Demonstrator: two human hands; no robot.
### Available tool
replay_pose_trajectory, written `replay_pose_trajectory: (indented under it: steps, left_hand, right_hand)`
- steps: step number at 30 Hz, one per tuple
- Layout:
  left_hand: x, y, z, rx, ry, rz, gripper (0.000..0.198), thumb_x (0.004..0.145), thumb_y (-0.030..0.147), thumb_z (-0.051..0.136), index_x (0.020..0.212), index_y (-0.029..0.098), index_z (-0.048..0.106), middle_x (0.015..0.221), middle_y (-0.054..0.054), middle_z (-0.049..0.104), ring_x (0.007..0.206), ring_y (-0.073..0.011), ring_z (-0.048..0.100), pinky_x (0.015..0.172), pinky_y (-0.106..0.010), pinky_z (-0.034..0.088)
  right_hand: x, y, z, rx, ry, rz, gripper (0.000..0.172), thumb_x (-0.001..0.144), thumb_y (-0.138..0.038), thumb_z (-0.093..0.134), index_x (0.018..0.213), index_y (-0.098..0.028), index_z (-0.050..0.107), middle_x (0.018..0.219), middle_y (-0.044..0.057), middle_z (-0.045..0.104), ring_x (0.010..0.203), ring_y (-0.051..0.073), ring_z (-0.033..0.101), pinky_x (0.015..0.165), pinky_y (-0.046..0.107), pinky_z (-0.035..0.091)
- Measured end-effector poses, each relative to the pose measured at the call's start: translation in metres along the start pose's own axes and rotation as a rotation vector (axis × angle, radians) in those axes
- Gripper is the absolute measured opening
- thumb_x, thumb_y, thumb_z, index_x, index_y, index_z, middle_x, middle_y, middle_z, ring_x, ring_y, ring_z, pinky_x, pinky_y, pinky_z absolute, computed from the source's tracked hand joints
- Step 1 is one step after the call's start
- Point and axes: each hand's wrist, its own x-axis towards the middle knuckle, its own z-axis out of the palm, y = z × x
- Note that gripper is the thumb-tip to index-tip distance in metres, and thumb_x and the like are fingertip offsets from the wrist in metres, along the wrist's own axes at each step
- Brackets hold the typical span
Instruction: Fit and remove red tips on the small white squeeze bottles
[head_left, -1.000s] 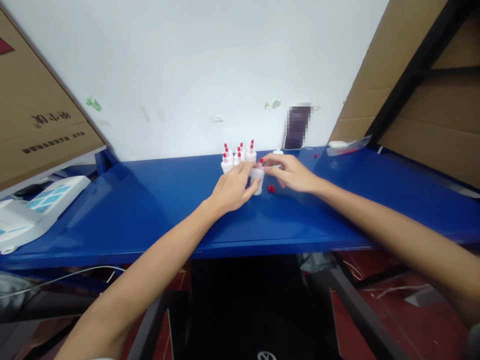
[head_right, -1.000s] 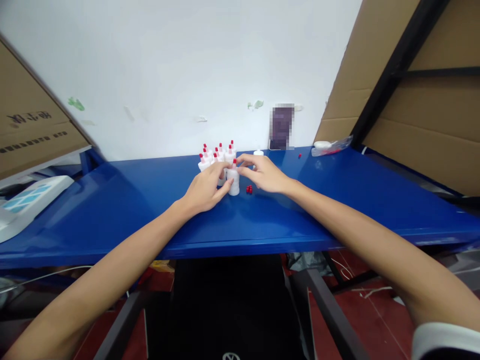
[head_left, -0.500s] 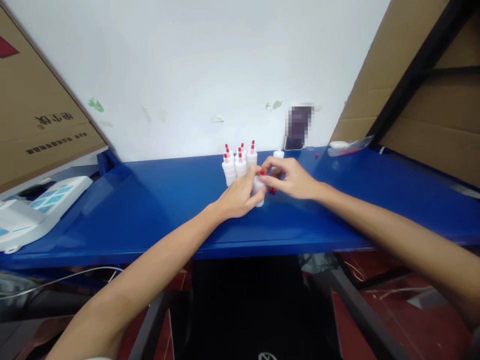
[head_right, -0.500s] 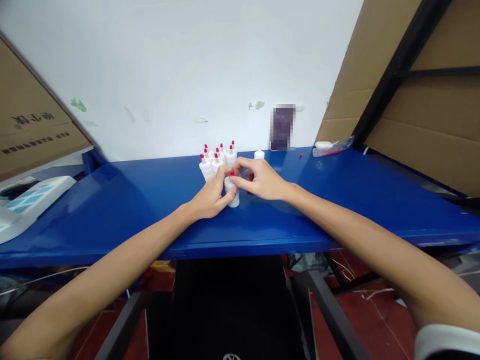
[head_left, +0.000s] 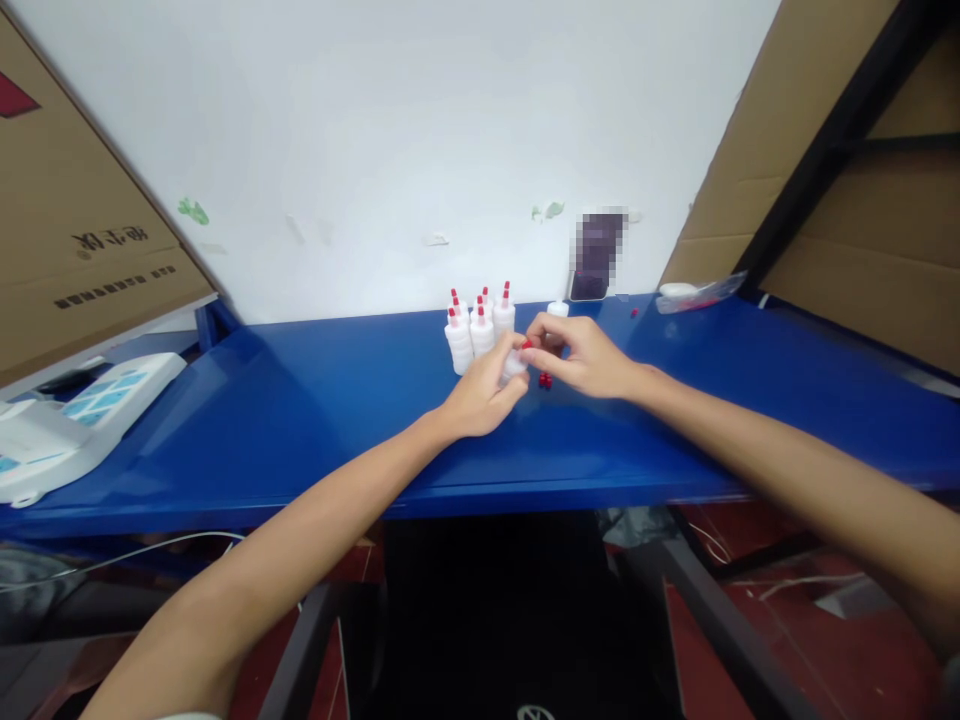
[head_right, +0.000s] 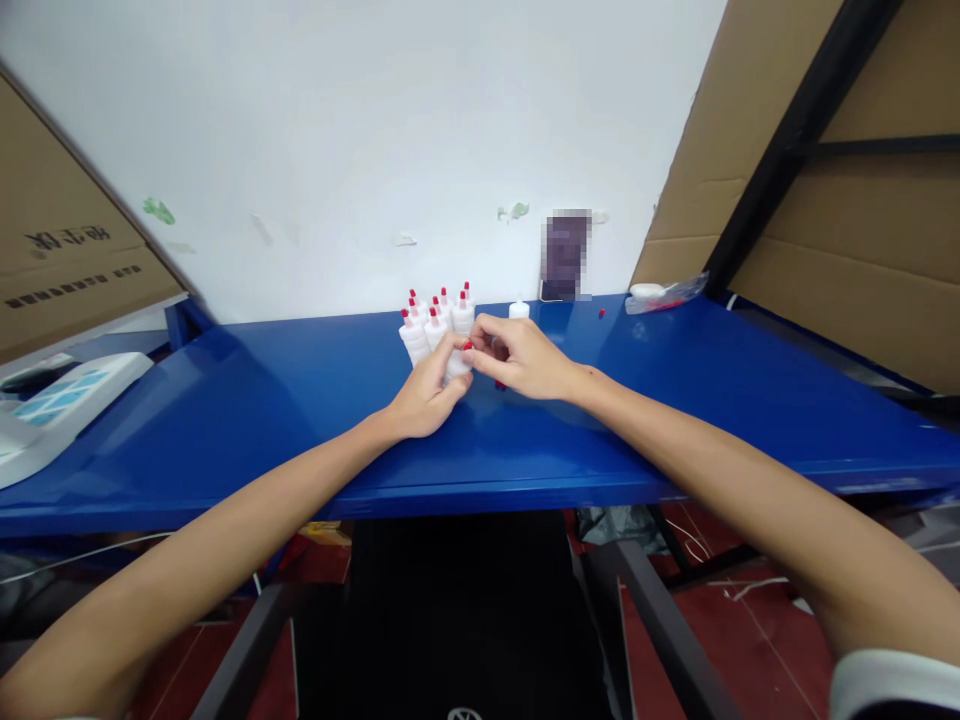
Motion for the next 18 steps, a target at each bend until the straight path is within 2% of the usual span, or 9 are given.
replay_pose_trajectory:
  steps: [3, 7, 10, 18]
  left_hand:
    - [0.0003, 0.0008, -0.0015, 0.038, -0.022, -0.032, 0.019, 0.093, 0.025, 0.051, 0.111, 0.020, 0.050, 0.089, 0.000, 0.063, 0.069, -0.0141, 0.054, 0.067, -0.029, 0.046]
    - [0.0008, 0.0021, -0.0025, 0.042, -0.022, -0.076, 0.017, 0.094, 0.033, 0.054, 0.104, 0.020, 0.052, 0.077, 0.003, 0.060, 0.062, -0.0127, 0.050, 0.064, -0.027, 0.043]
    - [0.0019, 0.0019, -0.0035, 0.035, -0.020, -0.102, 0.021, 0.095, 0.038, 0.055, 0.103, 0.019, 0.054, 0.082, 0.001, 0.062, 0.067, -0.0136, 0.053, 0.066, -0.028, 0.044]
    - [0.0038, -0.0029, -0.0065, 0.029, -0.108, -0.091, 0.027, 0.097, 0.044, 0.055, 0.107, 0.019, 0.055, 0.101, -0.005, 0.069, 0.088, -0.0196, 0.063, 0.080, -0.032, 0.050]
  right_hand:
    - [-0.0003, -0.0002, -0.0015, -0.047, 0.005, -0.028, 0.022, 0.097, -0.039, 0.061, 0.086, -0.021, 0.055, 0.064, -0.005, 0.057, 0.056, 0.011, 0.049, 0.055, 0.027, 0.038]
    - [-0.0003, 0.0002, -0.0030, -0.096, -0.008, -0.064, 0.020, 0.098, -0.037, 0.059, 0.086, -0.021, 0.056, 0.065, -0.004, 0.059, 0.057, 0.012, 0.049, 0.057, 0.027, 0.038]
    - [0.0000, 0.0007, -0.0039, -0.117, -0.033, -0.055, 0.020, 0.097, -0.036, 0.059, 0.086, -0.021, 0.055, 0.066, -0.004, 0.059, 0.058, 0.012, 0.049, 0.058, 0.027, 0.038]
    - [0.0018, -0.0003, -0.0080, -0.142, -0.140, -0.060, 0.025, 0.100, -0.037, 0.052, 0.080, -0.022, 0.047, 0.066, -0.003, 0.055, 0.058, 0.012, 0.044, 0.060, 0.029, 0.033]
